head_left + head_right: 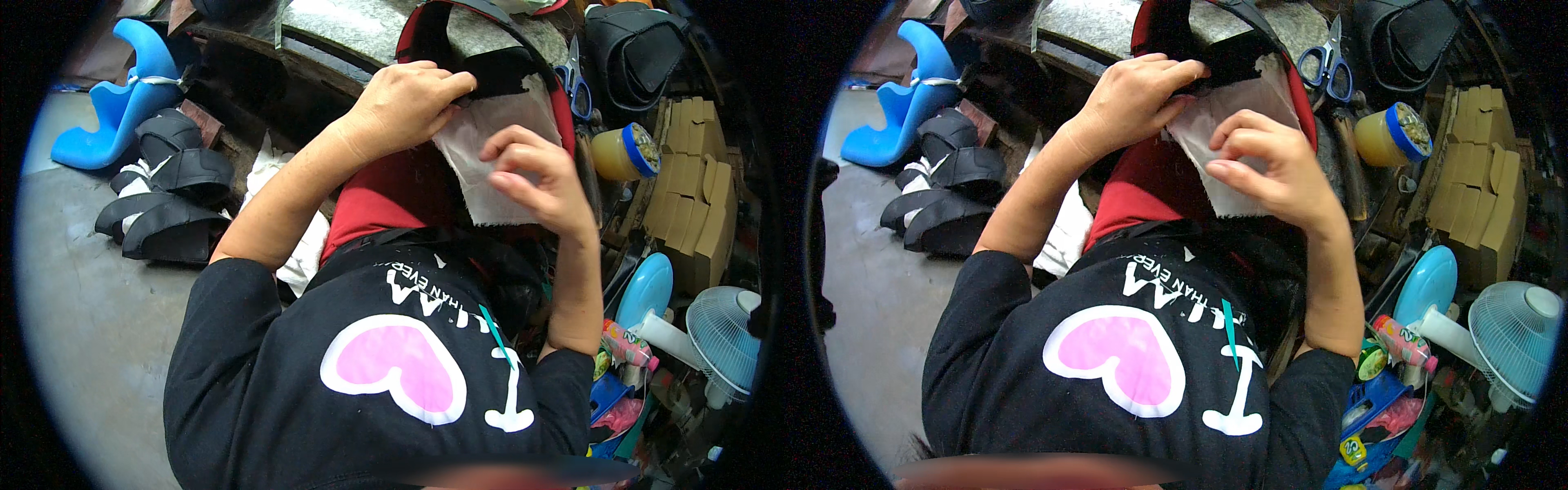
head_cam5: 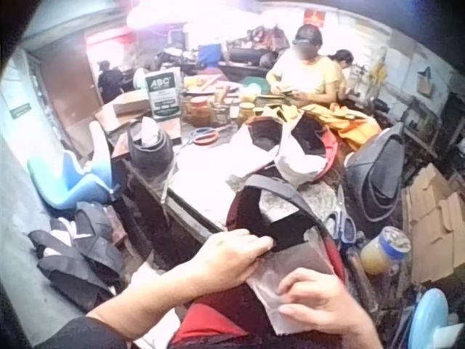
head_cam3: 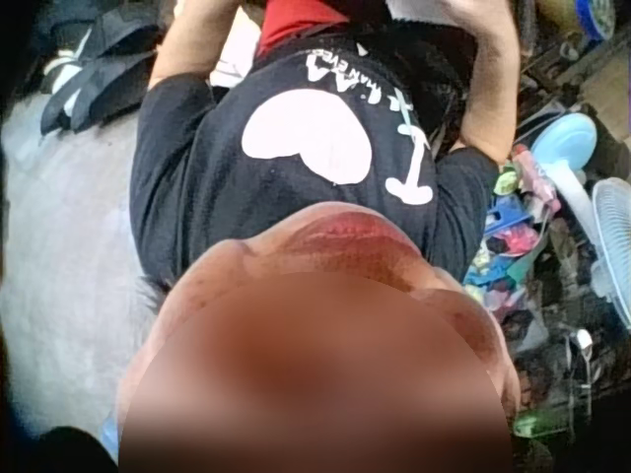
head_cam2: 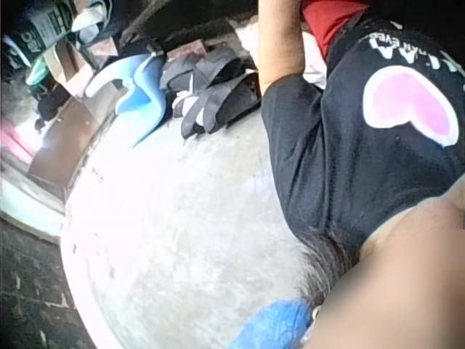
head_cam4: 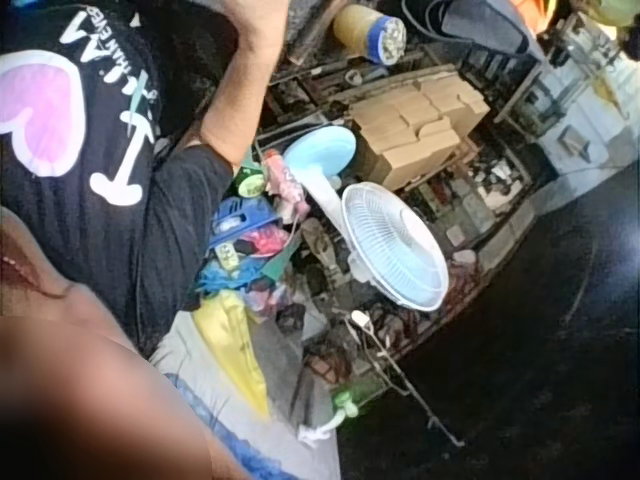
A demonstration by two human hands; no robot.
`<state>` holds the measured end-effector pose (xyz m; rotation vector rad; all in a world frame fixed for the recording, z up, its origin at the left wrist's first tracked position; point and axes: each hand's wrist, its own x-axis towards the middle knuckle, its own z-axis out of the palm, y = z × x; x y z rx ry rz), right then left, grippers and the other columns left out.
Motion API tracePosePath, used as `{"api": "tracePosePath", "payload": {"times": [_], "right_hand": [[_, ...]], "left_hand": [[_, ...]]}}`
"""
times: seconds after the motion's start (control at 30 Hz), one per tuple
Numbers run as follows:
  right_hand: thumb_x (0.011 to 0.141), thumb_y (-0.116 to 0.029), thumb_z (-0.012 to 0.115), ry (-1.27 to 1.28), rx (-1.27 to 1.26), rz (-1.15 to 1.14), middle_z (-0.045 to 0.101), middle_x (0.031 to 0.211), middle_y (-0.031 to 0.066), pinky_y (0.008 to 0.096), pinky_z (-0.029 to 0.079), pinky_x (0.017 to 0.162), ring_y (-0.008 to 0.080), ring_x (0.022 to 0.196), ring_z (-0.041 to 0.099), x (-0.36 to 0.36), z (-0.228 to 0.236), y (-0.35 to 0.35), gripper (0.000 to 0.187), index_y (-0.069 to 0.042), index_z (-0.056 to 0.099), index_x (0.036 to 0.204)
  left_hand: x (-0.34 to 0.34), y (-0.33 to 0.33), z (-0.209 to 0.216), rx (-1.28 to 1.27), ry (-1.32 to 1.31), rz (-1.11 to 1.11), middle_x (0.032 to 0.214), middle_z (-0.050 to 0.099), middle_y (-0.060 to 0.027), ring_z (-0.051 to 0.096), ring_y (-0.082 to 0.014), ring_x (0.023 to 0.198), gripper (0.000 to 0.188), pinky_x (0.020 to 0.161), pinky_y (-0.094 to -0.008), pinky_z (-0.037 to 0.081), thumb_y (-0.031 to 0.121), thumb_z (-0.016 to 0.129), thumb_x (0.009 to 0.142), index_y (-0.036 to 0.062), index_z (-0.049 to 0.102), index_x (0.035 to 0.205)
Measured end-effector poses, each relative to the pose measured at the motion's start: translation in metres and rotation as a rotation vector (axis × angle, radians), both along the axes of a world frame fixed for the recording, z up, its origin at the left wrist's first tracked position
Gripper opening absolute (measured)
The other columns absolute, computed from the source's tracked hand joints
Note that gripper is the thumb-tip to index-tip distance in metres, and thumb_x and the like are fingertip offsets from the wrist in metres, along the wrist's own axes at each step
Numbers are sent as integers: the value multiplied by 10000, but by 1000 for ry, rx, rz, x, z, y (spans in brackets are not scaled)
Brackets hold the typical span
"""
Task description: The person sews a white fabric patch onto the interior of a red and black bag using a needle and thread. They repeatedly insert the needle, pull the thread through, and trim excess thread with scissors. The bag remains on the workbench throughout.
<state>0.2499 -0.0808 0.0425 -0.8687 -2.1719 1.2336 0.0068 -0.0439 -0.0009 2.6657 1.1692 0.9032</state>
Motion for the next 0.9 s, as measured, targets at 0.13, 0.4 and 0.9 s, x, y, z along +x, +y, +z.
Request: {"api": "tracePosePath", "payload": {"times": [0.13, 0.4, 0.9], "right_hand": [[927, -168, 634, 397, 4, -64, 694, 910, 129, 298, 484, 740, 164, 802, 621, 39, 37, 16, 188, 10, 661, 874], [938, -525, 583, -971, 343, -794, 722, 1065, 195, 497, 516, 890, 397, 1061, 674, 57, -9, 109, 440, -161, 637, 1180], [938, -98, 675, 489, -45, -544, 652, 993, 179, 353, 587, 767, 220, 825, 698, 50, 35, -14, 308, -58, 470, 1165]], "left_hand": [[5, 0, 1, 51, 85, 0, 848, 642, -91, 658, -291, 835, 252, 726, -396, 550, 198, 737, 805, 100, 671, 1028], [22, -12, -5, 63, 130, 179, 826, 609, -80, 648, -268, 830, 153, 712, -377, 548, 210, 755, 764, 104, 696, 856], [16, -8, -10, 104, 53, 163, 852, 608, -76, 640, -268, 859, 157, 743, -373, 543, 103, 694, 729, 73, 620, 863]]}}
